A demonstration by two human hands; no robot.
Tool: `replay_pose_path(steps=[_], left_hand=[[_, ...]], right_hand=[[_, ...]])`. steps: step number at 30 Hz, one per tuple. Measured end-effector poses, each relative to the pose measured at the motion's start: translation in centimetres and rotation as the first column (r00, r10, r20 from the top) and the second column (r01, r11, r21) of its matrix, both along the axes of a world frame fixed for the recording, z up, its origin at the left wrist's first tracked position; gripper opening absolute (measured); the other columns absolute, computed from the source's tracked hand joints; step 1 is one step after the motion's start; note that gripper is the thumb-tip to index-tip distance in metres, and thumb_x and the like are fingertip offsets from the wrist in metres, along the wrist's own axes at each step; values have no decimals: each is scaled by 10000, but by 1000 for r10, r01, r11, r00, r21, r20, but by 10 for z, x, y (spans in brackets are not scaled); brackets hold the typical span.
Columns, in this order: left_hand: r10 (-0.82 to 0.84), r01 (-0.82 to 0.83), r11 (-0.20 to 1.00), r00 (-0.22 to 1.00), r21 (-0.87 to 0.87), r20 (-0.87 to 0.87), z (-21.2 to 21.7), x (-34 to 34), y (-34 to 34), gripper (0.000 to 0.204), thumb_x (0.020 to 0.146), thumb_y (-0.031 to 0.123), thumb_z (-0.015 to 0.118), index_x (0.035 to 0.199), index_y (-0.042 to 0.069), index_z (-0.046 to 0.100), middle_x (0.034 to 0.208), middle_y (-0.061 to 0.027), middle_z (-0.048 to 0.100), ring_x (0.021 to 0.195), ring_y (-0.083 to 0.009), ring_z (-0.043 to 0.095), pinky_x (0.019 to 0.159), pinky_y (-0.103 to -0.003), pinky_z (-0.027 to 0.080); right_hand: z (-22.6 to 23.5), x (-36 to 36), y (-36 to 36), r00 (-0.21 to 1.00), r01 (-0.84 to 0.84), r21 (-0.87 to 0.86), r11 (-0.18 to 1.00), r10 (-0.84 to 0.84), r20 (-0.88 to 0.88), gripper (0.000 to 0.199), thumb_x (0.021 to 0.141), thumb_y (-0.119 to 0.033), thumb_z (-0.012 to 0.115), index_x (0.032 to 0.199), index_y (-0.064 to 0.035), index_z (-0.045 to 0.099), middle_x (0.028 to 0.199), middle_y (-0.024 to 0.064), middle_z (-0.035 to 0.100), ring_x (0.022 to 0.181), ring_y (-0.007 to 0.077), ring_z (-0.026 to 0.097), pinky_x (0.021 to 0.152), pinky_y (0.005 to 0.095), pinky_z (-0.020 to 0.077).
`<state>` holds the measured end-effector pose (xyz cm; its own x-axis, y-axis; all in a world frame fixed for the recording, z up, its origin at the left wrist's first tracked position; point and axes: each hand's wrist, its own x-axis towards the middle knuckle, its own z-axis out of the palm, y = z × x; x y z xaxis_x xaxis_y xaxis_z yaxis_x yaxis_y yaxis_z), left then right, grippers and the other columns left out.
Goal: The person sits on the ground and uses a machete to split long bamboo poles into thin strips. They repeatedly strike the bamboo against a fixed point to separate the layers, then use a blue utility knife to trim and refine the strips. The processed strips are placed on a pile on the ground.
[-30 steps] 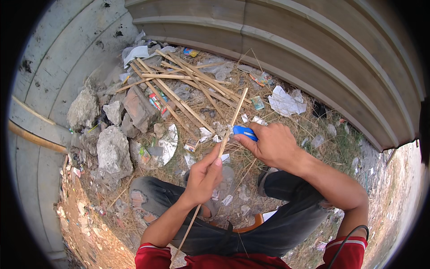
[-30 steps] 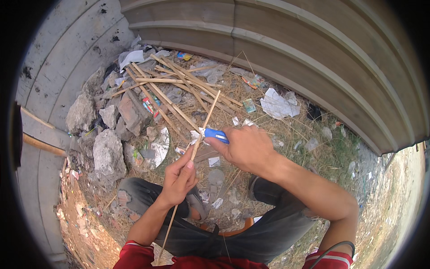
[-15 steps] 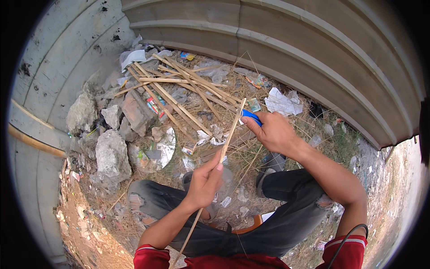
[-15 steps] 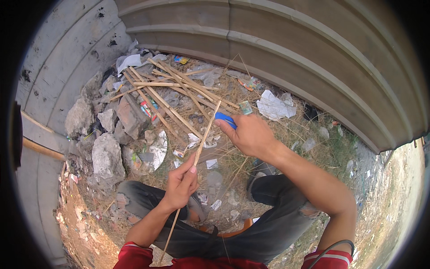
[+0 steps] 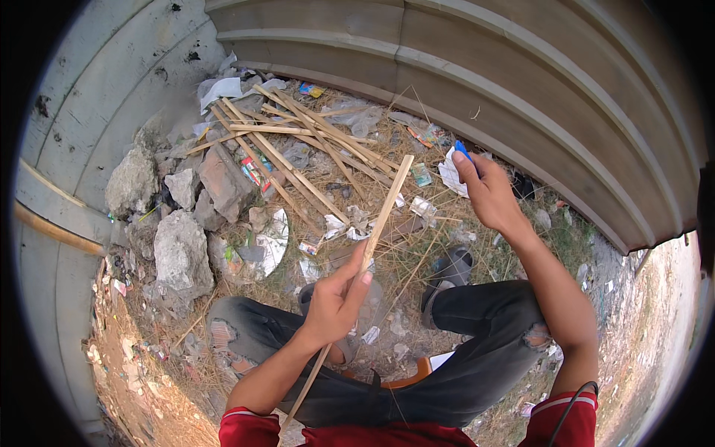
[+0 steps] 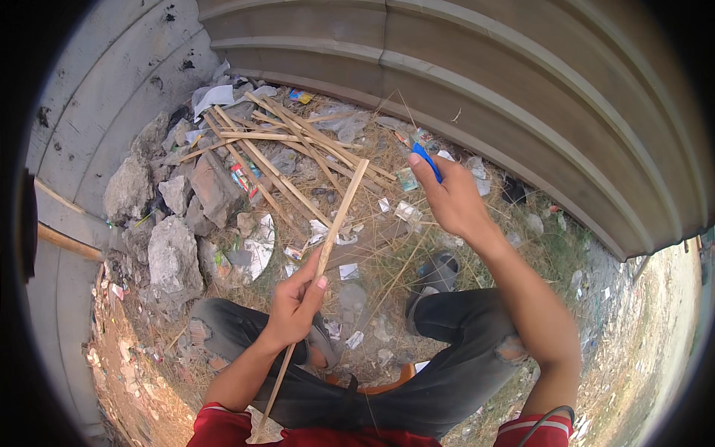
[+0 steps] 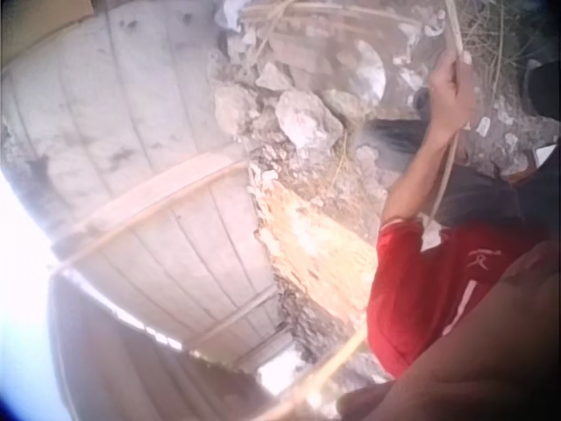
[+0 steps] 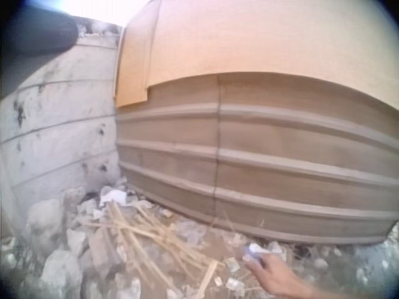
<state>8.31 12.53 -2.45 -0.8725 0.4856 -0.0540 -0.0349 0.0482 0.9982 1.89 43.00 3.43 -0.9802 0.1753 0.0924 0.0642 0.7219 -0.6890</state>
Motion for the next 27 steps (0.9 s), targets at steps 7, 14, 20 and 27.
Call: replay_pose_path(steps=[7,14,20,27], left_hand=[[4,-5,1000,999,-9,-31,-2,-3,0,526,1024,77,539,1505,-56,376,1176,-61,624,927,-42,525,811,-202,440],[20,-27,998,995,-63,-98,0,-2,6,520,1007,87,572,1482,-56,416,939,-20,605,775,-20,468,686,-190,411],[1,-12,997,991,-79,-132,-5,-2,7,522,999,97,587,1477,-43,433,799,21,563,694,-16,448,603,-201,391],[12,-11,999,1000,43,-23,-2,0,7,511,1014,55,554,1493,-50,406,868,53,549,722,-5,436,612,-185,358]], right_hand=[[10,17,-36,953,-295,-264,918,303,-11,364,1069,-362,474,993,-13,545,760,129,591,725,227,585,690,397,472],[5,7,-30,964,-263,-193,945,265,-14,421,1063,-412,476,969,-25,611,684,67,517,626,186,479,612,359,426],[10,1,-31,982,-183,43,982,181,54,494,1045,-435,507,890,16,635,602,144,494,586,255,466,596,419,422],[14,8,-47,965,-235,57,970,226,129,496,1038,-454,495,978,-3,694,677,227,607,668,422,600,662,472,478]])
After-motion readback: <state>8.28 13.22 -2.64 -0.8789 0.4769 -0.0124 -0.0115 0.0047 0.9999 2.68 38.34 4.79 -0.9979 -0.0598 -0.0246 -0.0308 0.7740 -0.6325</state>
